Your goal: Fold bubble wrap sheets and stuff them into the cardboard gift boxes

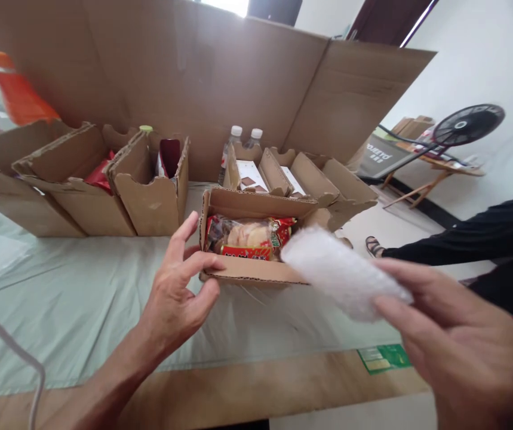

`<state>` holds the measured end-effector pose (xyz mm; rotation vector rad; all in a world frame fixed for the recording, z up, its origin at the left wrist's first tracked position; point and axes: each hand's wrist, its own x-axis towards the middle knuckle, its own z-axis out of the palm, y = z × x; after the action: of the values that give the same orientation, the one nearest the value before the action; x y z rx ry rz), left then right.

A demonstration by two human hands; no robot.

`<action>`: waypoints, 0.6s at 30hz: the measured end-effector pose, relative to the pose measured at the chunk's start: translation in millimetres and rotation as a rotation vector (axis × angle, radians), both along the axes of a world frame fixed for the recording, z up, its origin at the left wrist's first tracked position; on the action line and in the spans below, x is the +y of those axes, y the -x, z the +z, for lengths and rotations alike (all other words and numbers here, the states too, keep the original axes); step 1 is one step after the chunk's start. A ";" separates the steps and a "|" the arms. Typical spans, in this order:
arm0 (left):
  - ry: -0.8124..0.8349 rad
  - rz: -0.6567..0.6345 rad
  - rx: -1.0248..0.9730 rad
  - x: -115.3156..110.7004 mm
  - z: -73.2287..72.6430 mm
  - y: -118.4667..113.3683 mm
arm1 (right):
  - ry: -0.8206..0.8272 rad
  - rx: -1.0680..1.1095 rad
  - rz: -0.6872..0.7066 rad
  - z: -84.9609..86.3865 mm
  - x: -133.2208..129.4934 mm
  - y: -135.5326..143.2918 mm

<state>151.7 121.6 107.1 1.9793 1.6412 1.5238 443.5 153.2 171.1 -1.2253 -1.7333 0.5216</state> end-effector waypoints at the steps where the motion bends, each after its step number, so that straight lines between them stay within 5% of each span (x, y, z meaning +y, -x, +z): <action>1: -0.005 -0.002 -0.015 -0.9 -2.4 -0.6 | -0.057 -0.084 0.008 12.4 13.4 7.7; 5: -0.032 -0.022 -0.047 0.1 -8.5 -1.6 | -0.187 -0.503 0.117 54.9 59.4 37.4; 10: -0.033 -0.066 -0.077 -1.4 -15.0 -0.8 | -0.201 -0.983 0.015 85.9 75.7 45.7; 14: -0.052 -0.076 -0.104 -2.5 -18.0 -1.1 | 0.077 -1.522 0.066 84.5 76.2 70.6; 18: -0.049 -0.083 -0.117 -2.4 -18.5 -1.6 | 0.212 -1.715 0.270 57.6 95.1 107.3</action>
<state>153.3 119.2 88.6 1.9169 1.4714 1.6300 336.3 248.3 228.7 -1.7324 -3.3086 -0.4697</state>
